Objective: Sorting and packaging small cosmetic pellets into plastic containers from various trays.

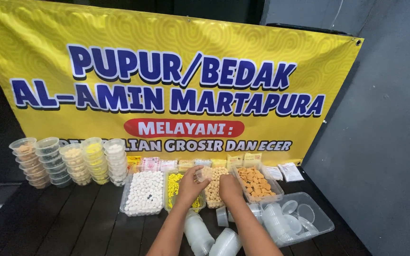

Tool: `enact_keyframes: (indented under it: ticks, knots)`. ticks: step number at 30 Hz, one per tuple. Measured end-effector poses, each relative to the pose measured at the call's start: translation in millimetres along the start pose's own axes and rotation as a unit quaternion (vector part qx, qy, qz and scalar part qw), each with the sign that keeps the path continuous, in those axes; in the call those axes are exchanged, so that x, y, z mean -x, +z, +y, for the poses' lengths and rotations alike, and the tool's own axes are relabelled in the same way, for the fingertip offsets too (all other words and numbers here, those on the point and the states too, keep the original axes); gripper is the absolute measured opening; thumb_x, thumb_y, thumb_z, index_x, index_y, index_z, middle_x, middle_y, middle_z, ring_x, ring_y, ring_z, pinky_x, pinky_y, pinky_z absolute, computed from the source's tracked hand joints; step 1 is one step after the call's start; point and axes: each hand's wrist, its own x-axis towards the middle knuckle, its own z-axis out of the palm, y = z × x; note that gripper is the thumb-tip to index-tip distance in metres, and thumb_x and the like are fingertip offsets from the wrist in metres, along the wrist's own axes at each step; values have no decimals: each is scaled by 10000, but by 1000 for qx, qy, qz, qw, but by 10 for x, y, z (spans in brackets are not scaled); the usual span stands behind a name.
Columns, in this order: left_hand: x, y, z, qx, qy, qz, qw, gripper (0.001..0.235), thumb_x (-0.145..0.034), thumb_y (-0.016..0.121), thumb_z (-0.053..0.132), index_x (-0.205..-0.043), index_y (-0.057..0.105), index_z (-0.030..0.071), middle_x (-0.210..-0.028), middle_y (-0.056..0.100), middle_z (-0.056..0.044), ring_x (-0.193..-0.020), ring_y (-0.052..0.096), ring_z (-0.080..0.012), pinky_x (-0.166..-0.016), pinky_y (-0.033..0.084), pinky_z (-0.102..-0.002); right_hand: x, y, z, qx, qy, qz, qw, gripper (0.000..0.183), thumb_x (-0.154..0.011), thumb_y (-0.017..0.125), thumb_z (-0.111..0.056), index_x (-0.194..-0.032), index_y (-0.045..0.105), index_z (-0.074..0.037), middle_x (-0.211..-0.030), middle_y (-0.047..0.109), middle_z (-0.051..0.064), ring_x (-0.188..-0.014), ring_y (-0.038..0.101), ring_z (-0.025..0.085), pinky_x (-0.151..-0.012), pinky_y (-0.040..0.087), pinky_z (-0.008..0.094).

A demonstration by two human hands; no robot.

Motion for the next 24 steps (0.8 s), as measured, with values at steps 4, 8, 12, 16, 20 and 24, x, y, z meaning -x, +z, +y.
enact_keyframes:
  ticks: [4,8,12,16,20,24]
  knots:
    - [21,-8,19,-5,1,4,1000,642,-799,867,189,-1370,609,50,-1444,493,-224,-1325,538,-446,-1079,527,-451,1,-1,-13,14,-5,-4,1000,188,-899,575,38,-977,746,60,-936,731,249,-996,742,426,-792,620,501]
    - [72,-27,107,-5,-5,-14,1000,660,-822,837,154,-1415,567,48,-1472,471,-241,-1348,516,-443,-1105,518,-458,-39,27,-4,6,-3,-12,1000,167,-876,627,32,-991,743,65,-935,735,258,-1007,737,436,-801,615,512]
    - [186,-38,277,8,-15,-11,1000,742,-805,838,113,-1460,493,56,-1488,477,-253,-1346,512,-470,-1125,498,-479,-155,85,126,-30,11,-19,999,196,-857,665,0,-1025,738,68,-981,732,264,-1069,716,453,-855,598,546]
    - [144,-55,223,14,-18,-15,1000,771,-803,820,86,-1481,453,87,-1492,498,-234,-1358,509,-459,-1137,494,-484,-109,-392,69,-113,-1,-15,993,279,-822,743,-37,-1068,721,91,-1056,708,334,-1143,666,515,-937,564,584]
    - [122,-41,204,1,-15,-30,999,794,-779,831,82,-1474,449,111,-1484,520,-213,-1342,529,-446,-1124,506,-472,-208,-505,-73,-249,-40,26,967,268,-713,795,-132,-952,758,-17,-841,733,180,-965,726,371,-853,567,470]
    - [35,-20,76,32,-8,-34,999,850,-743,864,81,-1479,440,110,-1483,526,-215,-1330,539,-446,-1113,511,-473,-318,-299,-221,-253,-82,15,964,246,-679,792,-123,-910,745,-50,-761,719,106,-882,724,293,-810,567,413]
